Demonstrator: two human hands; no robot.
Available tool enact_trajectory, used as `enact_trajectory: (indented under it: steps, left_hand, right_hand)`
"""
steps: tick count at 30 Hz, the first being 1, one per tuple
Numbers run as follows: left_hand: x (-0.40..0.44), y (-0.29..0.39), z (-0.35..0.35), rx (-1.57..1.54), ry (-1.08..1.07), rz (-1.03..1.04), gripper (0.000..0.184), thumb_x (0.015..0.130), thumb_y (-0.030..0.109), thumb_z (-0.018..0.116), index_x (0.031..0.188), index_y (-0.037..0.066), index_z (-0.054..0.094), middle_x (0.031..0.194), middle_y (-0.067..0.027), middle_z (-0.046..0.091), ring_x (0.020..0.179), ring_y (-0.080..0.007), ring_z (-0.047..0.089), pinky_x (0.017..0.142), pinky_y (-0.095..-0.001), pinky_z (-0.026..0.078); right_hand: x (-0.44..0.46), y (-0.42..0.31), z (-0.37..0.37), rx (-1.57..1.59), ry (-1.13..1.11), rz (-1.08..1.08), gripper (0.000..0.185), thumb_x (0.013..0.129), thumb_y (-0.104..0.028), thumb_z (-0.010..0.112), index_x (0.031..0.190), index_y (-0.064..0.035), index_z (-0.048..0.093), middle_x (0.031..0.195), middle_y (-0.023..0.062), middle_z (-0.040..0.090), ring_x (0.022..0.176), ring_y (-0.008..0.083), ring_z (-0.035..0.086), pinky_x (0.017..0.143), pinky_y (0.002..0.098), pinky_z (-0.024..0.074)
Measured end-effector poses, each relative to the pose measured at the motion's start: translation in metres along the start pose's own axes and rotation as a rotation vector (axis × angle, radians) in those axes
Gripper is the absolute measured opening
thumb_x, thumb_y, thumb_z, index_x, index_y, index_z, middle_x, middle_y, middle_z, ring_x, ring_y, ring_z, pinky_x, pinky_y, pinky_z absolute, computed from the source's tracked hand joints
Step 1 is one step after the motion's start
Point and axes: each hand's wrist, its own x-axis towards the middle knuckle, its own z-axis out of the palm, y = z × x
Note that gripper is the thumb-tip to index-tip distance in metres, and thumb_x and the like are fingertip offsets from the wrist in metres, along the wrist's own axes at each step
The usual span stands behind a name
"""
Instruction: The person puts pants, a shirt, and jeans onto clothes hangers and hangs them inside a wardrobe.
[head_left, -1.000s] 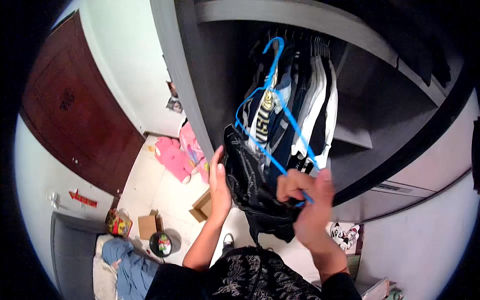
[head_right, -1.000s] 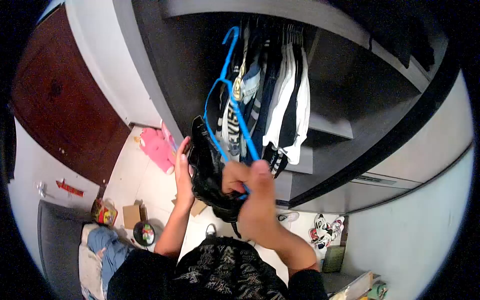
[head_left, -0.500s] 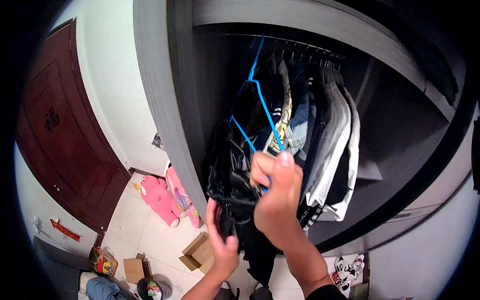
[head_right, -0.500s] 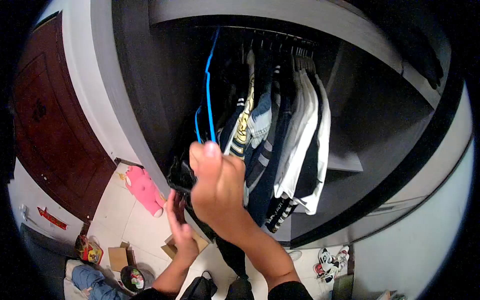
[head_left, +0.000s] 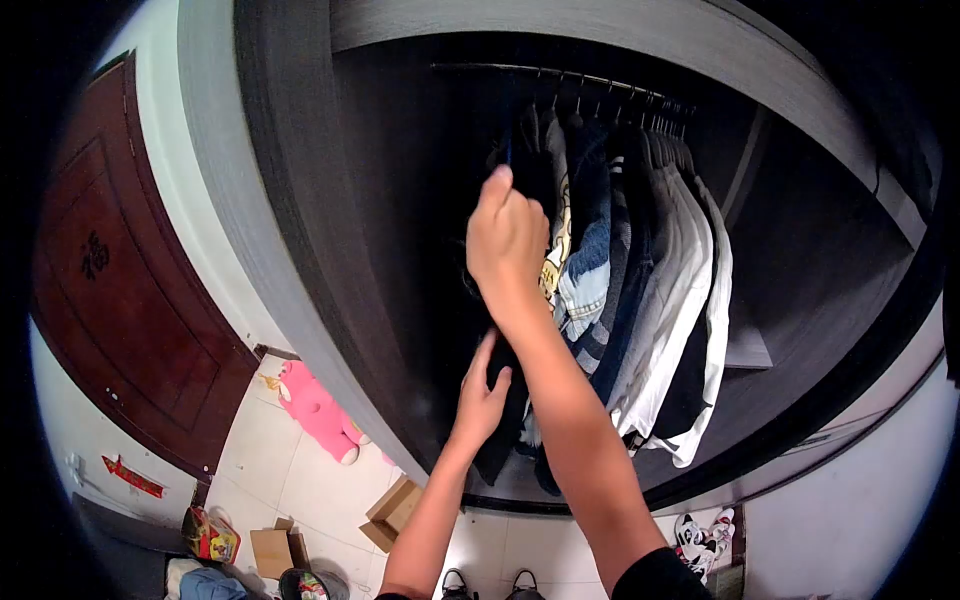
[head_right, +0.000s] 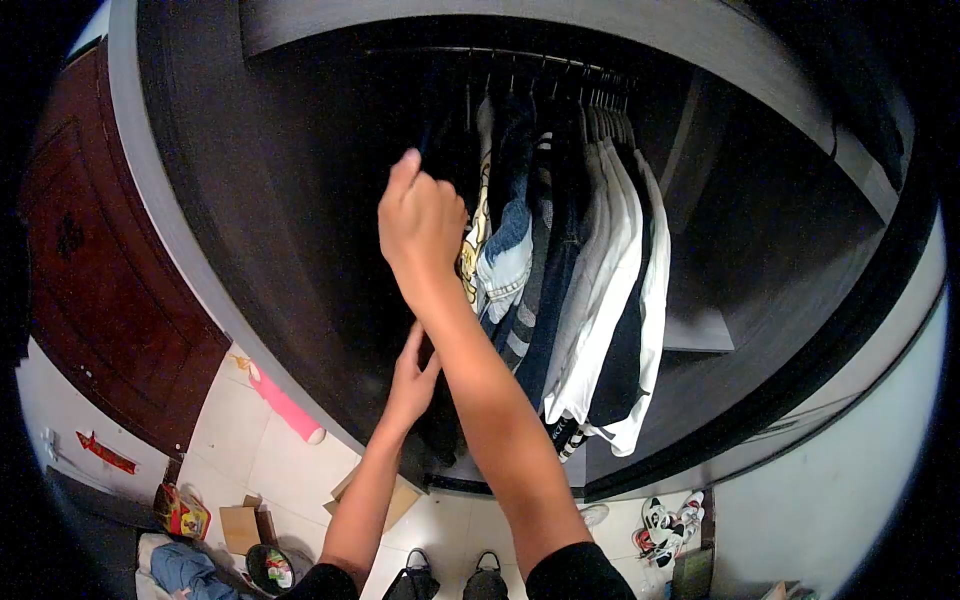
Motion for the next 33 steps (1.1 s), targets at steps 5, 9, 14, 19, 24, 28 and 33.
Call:
enact_trajectory:
  steps: [5, 9, 14, 19, 24, 28, 33]
  left_hand:
    - [-0.009, -0.002, -0.010, -0.198, 0.099, -0.131, 0.040, 0.092, -0.004, 0.045, 0.132, 0.001, 0.051, 0.131, -0.0157, 0.057, 0.123, -0.0246, 0.053, 0.105, -0.0324, 0.037]
    - [0.020, 0.046, -0.010, -0.007, 0.278, -0.048, 0.038, 0.100, 0.014, 0.041, 0.135, 0.000, 0.045, 0.136, -0.0180, 0.049, 0.129, -0.0266, 0.046, 0.108, -0.0338, 0.033]
    - [0.068, 0.088, 0.013, -0.149, 0.020, -0.202, 0.054, 0.103, 0.034, 0.035, 0.147, 0.002, 0.031, 0.150, -0.0161, 0.036, 0.140, -0.0251, 0.031, 0.114, -0.0333, 0.023]
    - [0.084, 0.097, 0.033, -0.317, -0.144, -0.332, 0.053, 0.103, 0.034, 0.038, 0.146, 0.003, 0.035, 0.148, -0.0118, 0.039, 0.138, -0.0205, 0.034, 0.113, -0.0318, 0.025]
    - [0.078, 0.111, 0.037, -0.234, -0.112, -0.295, 0.051, 0.103, 0.033, 0.039, 0.145, 0.004, 0.038, 0.146, -0.0106, 0.042, 0.137, -0.0192, 0.036, 0.112, -0.0313, 0.026]
    - [0.085, 0.117, 0.029, -0.240, -0.039, -0.246, 0.046, 0.102, 0.030, 0.043, 0.139, 0.003, 0.046, 0.135, -0.0088, 0.052, 0.127, -0.0174, 0.047, 0.107, -0.0296, 0.033]
    - [0.131, 0.090, 0.023, -0.391, 0.029, -0.249, 0.043, 0.102, 0.028, 0.038, 0.131, 0.000, 0.052, 0.123, -0.0113, 0.058, 0.114, -0.0201, 0.054, 0.099, -0.0309, 0.039]
  right_hand:
    - [-0.024, 0.018, -0.011, -0.004, -0.019, 0.086, 0.063, 0.101, -0.028, 0.026, 0.054, 0.0051, 0.052, 0.058, 0.0277, 0.055, 0.055, 0.0478, 0.053, 0.063, 0.0558, 0.0394]
    - [-0.027, 0.024, -0.025, 0.013, 0.013, 0.114, 0.061, 0.103, -0.031, 0.025, 0.059, 0.0025, 0.052, 0.054, 0.0245, 0.052, 0.055, 0.0450, 0.053, 0.058, 0.0520, 0.0381]
    - [-0.034, 0.020, -0.049, 0.141, -0.252, 0.368, 0.067, 0.103, -0.041, 0.025, 0.064, 0.0034, 0.057, 0.060, 0.0241, 0.057, 0.065, 0.0437, 0.058, 0.064, 0.0485, 0.0422]
    - [-0.018, 0.030, -0.051, -0.045, -0.257, 0.134, 0.063, 0.103, -0.034, 0.031, 0.067, 0.0047, 0.066, 0.068, 0.0284, 0.062, 0.062, 0.0451, 0.062, 0.064, 0.0495, 0.0517]
    - [-0.010, 0.034, -0.047, -0.090, -0.138, 0.122, 0.062, 0.102, -0.032, 0.036, 0.061, 0.0059, 0.063, 0.062, 0.0302, 0.059, 0.060, 0.0453, 0.061, 0.064, 0.0512, 0.0510]
    - [-0.013, 0.029, -0.057, -0.029, -0.201, 0.293, 0.063, 0.102, -0.036, 0.034, 0.067, 0.0079, 0.064, 0.069, 0.0328, 0.060, 0.068, 0.0477, 0.061, 0.069, 0.0534, 0.0488]
    - [-0.036, 0.034, -0.070, 0.298, -0.259, 0.444, 0.050, 0.102, -0.035, 0.037, 0.100, 0.0059, 0.064, 0.088, 0.0275, 0.066, 0.086, 0.0385, 0.065, 0.082, 0.0403, 0.0484]
